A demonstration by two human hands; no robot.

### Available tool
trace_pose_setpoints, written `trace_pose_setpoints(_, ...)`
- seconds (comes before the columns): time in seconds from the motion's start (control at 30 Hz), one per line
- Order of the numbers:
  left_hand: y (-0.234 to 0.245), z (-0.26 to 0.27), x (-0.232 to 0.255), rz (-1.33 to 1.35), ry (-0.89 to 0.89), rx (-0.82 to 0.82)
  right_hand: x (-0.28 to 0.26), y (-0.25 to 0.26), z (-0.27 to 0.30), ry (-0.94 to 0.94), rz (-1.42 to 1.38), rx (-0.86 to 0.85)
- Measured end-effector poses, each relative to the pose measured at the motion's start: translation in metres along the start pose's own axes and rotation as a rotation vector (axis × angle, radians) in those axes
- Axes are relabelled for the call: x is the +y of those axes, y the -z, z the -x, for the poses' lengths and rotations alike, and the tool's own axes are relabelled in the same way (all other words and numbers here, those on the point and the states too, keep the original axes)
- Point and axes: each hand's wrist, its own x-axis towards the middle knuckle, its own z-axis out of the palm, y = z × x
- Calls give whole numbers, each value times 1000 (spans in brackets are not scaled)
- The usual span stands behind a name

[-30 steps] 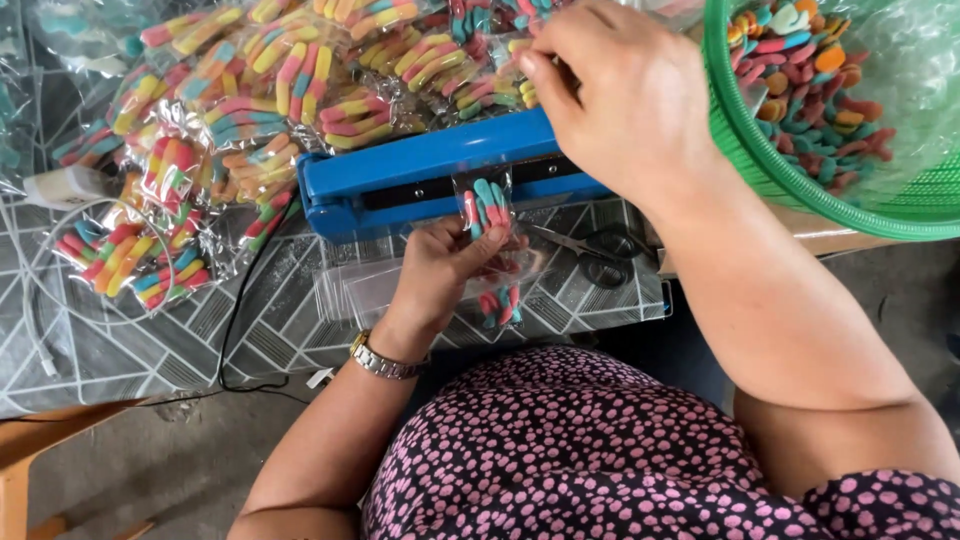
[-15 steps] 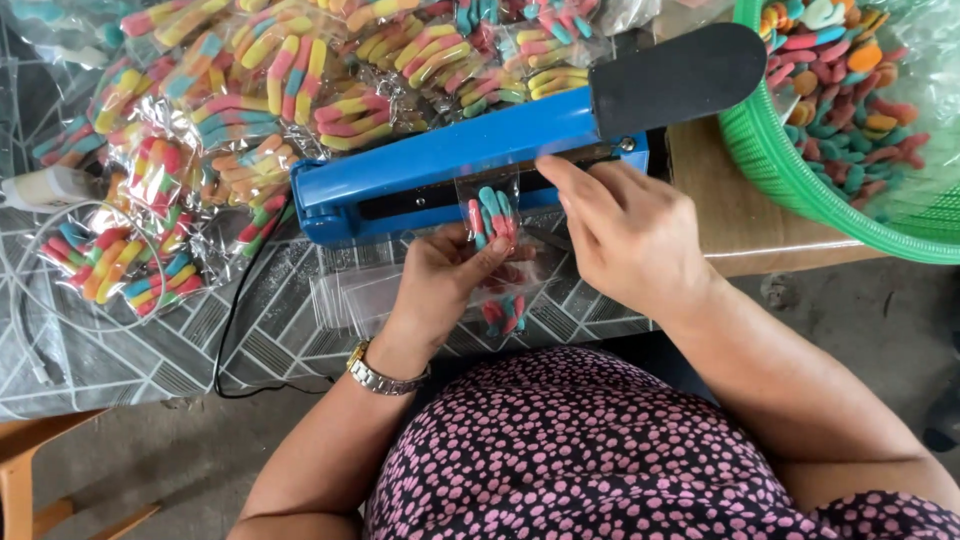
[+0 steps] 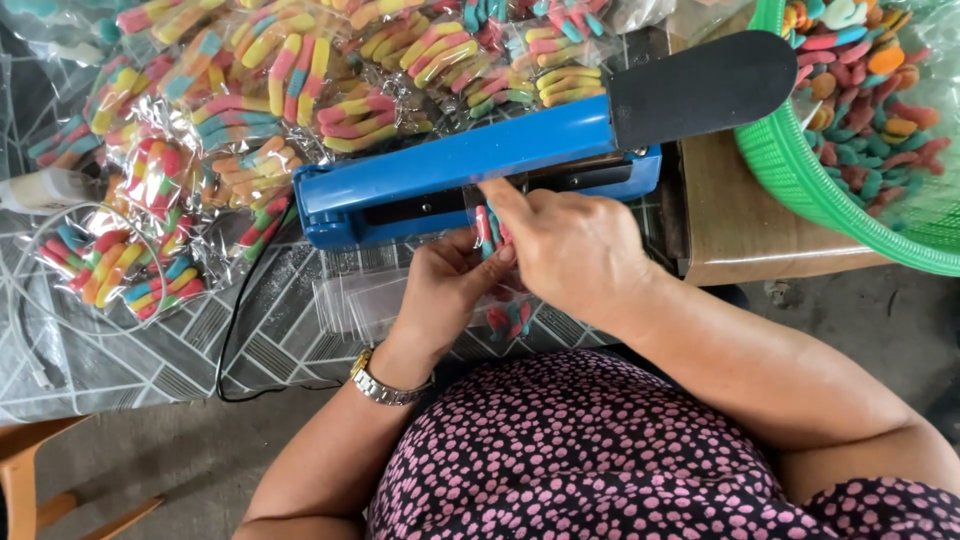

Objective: Packing gummy candies into small plastic bags and sealing them with a manual heat sealer.

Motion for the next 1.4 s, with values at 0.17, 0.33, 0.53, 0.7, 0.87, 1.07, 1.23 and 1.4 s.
trace_pose_setpoints(0.17,4,-1,-7,-50,-29,7,-7,-8,-1,33,27,4)
trace_pose_setpoints(0.33,-5,2,8,5,17,22,1,6,6,-45,100,-43)
trace_pose_setpoints(0.53,-10,6,24,-1,68,0,17,8,28,-106,162,20)
trace_pose_setpoints(0.7,-8,6,19,-21,34,26,6,12,7,-48,174,62)
trace_pose_setpoints(0.87,-7,7,16,6,47,48,1,13,-3,1,119,-70)
trace_pose_setpoints(1.07,-10,7,37,86,4,-12,22,31,12,-54,-339,134)
trace_pose_setpoints(1.23,-17,12,66,-144,-80,-126,28,37,28,-239,-704,104)
trace_pose_setpoints(1.4,-18,22,52,-520,-166,-167,34,28,36,-536,-1152,-167)
